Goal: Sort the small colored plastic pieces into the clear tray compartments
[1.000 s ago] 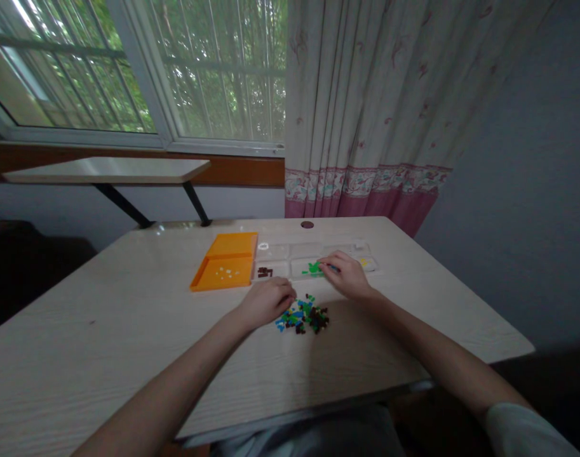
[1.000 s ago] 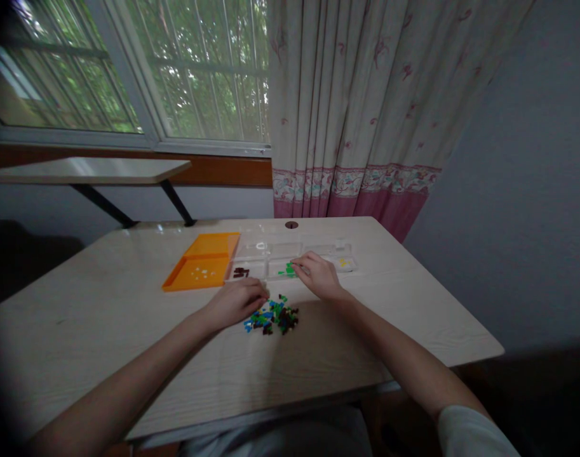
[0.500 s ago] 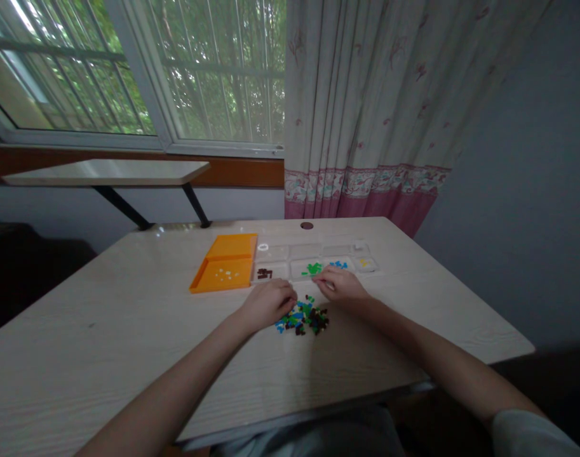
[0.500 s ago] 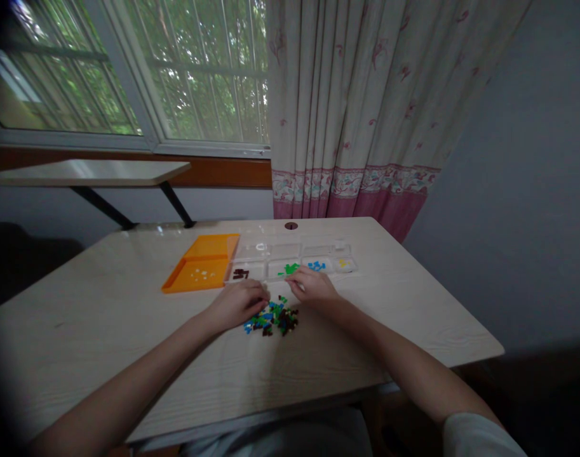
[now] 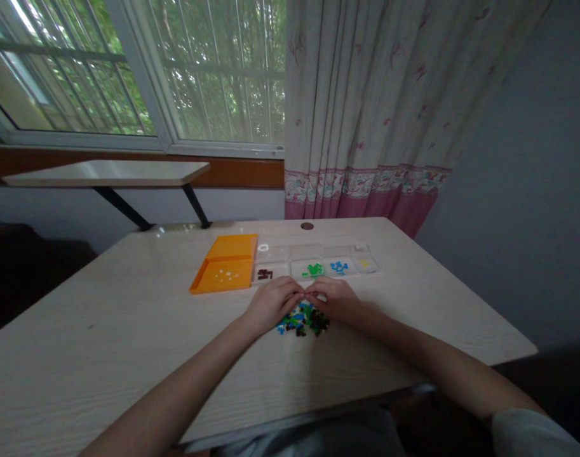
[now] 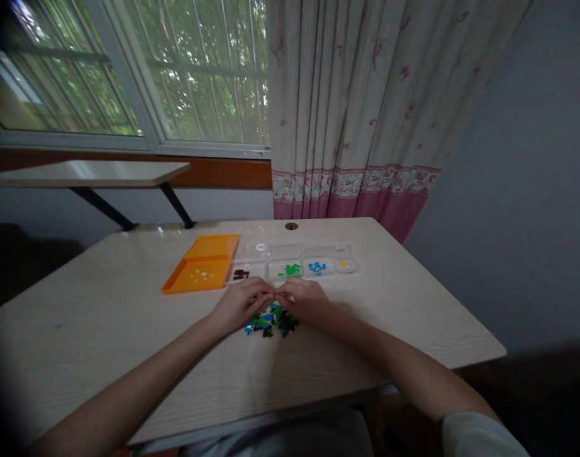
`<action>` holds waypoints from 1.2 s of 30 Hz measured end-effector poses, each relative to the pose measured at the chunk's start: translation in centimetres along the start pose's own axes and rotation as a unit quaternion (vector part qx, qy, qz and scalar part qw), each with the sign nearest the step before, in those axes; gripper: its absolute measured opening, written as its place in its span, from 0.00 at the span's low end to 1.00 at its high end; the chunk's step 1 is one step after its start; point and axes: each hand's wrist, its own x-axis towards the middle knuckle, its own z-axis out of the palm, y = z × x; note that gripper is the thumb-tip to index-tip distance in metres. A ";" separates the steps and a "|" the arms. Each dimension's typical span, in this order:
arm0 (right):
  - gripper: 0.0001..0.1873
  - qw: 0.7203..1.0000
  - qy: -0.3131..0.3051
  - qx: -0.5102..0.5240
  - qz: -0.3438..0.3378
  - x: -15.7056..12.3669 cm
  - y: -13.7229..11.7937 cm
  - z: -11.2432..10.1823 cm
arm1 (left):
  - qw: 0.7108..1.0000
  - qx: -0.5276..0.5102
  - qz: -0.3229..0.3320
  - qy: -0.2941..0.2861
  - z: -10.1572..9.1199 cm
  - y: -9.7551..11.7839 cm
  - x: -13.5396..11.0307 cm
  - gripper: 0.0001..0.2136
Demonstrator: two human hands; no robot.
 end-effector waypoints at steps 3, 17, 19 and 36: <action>0.05 1.000 0.015 0.007 -0.006 0.1 -0.3 -0.1 | 1.000 -0.004 0.000 0.008 0.1 0.0 0.0 0.09; 0.06 0.998 0.040 0.032 -0.019 0.4 0.0 -0.7 | 0.999 -0.027 -0.011 0.026 -0.3 0.2 0.1 0.10; 0.06 0.996 0.076 0.041 -0.012 0.6 0.2 -1.0 | 0.999 -0.033 -0.022 0.020 -0.3 -0.1 0.2 0.11; 0.07 0.975 0.205 0.083 -0.039 1.2 0.6 -1.8 | 0.995 -0.006 -0.067 -0.078 1.7 -0.9 1.4 0.09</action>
